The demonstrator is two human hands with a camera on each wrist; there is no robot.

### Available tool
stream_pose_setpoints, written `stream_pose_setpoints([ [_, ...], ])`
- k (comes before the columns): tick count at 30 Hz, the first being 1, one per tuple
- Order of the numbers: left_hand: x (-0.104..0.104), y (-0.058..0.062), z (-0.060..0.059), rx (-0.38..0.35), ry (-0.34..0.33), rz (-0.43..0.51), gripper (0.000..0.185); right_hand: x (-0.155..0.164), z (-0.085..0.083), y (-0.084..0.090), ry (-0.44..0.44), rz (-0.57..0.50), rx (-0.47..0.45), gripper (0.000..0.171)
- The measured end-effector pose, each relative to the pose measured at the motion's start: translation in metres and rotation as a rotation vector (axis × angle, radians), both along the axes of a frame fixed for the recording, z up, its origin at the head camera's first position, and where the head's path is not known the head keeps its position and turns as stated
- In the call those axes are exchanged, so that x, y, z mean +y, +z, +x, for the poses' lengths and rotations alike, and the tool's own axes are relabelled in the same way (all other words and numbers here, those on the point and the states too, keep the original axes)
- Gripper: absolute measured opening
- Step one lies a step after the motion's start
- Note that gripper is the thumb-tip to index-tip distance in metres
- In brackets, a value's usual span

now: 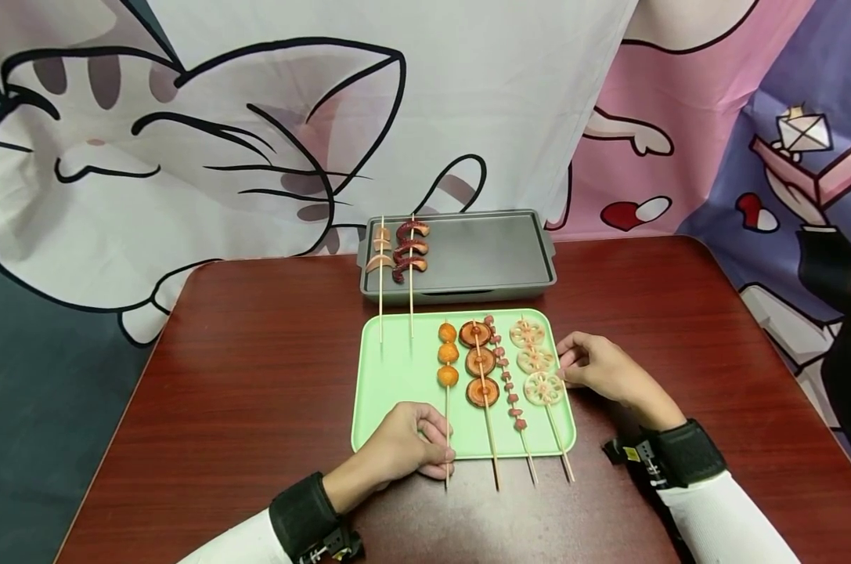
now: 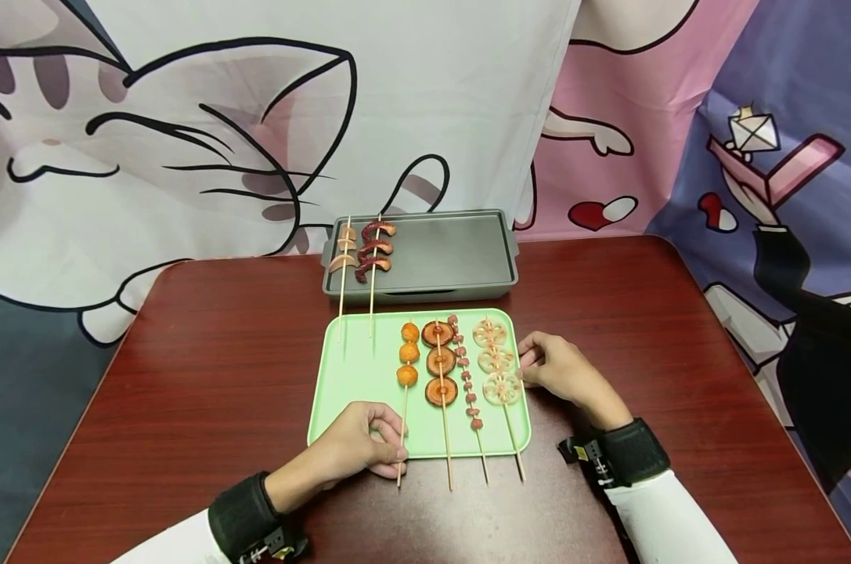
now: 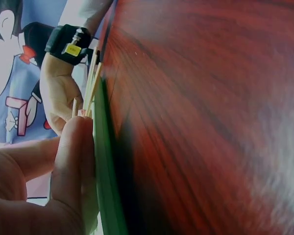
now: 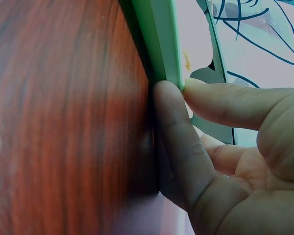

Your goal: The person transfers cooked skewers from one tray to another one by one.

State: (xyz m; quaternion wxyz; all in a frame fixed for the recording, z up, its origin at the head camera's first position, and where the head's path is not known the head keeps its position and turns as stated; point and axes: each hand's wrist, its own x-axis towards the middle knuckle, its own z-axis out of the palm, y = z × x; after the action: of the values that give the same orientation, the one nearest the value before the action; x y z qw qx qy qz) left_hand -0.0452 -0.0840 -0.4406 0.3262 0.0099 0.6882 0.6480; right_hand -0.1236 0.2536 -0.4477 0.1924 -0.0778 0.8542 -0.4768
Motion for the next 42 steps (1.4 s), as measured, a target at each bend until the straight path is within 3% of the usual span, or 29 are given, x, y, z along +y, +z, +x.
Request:
stream_pose_setpoints([
  [9, -0.001, 0.001, -0.002, 0.066, -0.063, -0.102, 0.024, 0.0, 0.0, 0.0, 0.002, 0.007, 0.005, 0.031],
  [17, 0.0, 0.001, -0.007, 0.177, -0.146, -0.252, 0.013, 0.0, 0.0, -0.001, 0.003, 0.011, 0.006, 0.031],
  [30, 0.005, 0.002, -0.013, 0.204, -0.198, -0.282, 0.021, 0.001, -0.001, -0.001, 0.003, -0.002, -0.004, 0.032],
  [34, 0.002, 0.005, -0.016, 0.227, -0.196, -0.298, 0.023, 0.002, -0.001, 0.0, 0.004, -0.001, -0.001, 0.032],
  [42, -0.018, 0.017, -0.025, 0.39, -0.098, -0.369, 0.018, 0.0, 0.0, 0.0, 0.0, -0.017, -0.018, 0.032],
])
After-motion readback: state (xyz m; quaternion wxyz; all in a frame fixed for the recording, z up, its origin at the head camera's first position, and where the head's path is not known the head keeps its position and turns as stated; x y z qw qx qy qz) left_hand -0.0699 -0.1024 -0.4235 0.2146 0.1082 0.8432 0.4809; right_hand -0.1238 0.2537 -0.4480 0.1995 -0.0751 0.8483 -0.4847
